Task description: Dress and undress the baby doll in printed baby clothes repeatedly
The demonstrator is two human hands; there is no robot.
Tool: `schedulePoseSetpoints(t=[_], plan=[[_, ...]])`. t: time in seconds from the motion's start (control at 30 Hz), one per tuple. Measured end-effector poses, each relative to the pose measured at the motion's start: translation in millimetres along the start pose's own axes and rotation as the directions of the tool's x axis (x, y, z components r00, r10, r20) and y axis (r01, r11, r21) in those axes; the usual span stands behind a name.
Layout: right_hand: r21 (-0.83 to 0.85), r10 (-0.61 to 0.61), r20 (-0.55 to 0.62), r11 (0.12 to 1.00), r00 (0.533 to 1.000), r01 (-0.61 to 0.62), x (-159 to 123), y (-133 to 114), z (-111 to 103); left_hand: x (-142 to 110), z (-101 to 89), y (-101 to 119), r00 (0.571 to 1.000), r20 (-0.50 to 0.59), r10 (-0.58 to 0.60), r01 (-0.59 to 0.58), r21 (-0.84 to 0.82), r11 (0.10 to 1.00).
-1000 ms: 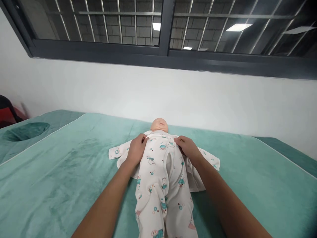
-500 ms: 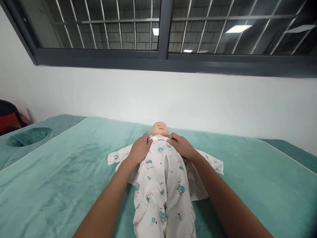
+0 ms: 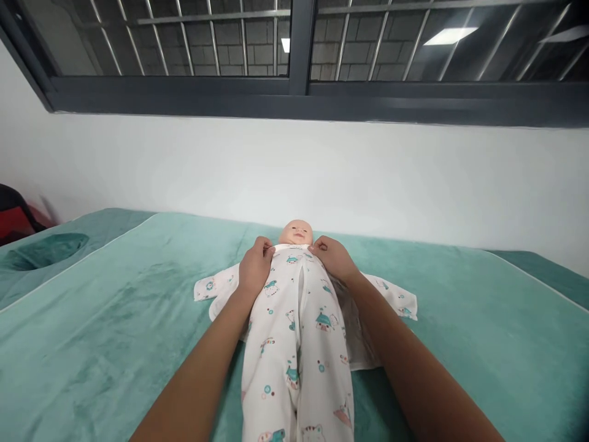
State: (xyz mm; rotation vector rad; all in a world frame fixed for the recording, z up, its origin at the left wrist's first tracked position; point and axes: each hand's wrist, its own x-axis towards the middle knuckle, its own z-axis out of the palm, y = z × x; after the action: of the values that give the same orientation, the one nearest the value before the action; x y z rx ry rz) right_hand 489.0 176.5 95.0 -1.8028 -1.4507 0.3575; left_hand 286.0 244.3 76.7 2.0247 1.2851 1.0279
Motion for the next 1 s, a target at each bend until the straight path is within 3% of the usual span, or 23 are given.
schedulePoseSetpoints(t=[0.17, 0.3, 0.43, 0.53, 0.63, 0.7, 0.83, 0.9, 1.0], plan=[[0.093, -0.032, -0.054, 0.995, 0.998, 0.037, -13, 1, 8, 0, 0.3, -13, 0.985, -0.079, 0.154, -0.156, -0.015, 0.988], [0.108, -0.210, -0.126, 0.969, 0.970, 0.224, -31, 3, 8, -10, -4.2, -18, 0.952, -0.105, 0.287, -0.289, 0.002, 0.957], [-0.005, -0.292, -0.186, 0.955, 0.938, 0.297, -57, 9, 2, -37, -16.2, -15, 0.952, -0.156, 0.262, -0.255, 0.064, 0.965], [-0.033, -0.177, -0.250, 0.984, 0.952, 0.174, -78, 12, -2, -61, -27.7, -11, 0.982, -0.107, 0.153, -0.149, 0.047, 0.988], [-0.045, 0.030, -0.154, 0.998, 0.988, -0.037, -92, 14, -4, -76, -37.0, -9, 0.998, 0.059, 0.008, -0.009, 0.007, 1.000], [-0.056, 0.094, -0.054, 0.994, 0.994, -0.097, -96, 14, -5, -79, -41.0, -10, 0.988, 0.147, -0.036, 0.034, 0.012, 0.999], [0.016, 0.050, 0.044, 0.999, 0.998, -0.051, -95, 13, -6, -78, -46.6, -7, 0.976, 0.215, -0.033, 0.034, -0.002, 0.999], [0.166, 0.037, 0.103, 0.985, 0.994, -0.054, -93, 13, -7, -78, -49.4, -4, 0.961, 0.273, -0.047, 0.070, -0.074, 0.995], [0.408, 0.068, 0.216, 0.900, 0.974, -0.153, -93, 14, -9, -80, -53.0, 1, 0.931, 0.355, -0.084, 0.178, -0.240, 0.954]])
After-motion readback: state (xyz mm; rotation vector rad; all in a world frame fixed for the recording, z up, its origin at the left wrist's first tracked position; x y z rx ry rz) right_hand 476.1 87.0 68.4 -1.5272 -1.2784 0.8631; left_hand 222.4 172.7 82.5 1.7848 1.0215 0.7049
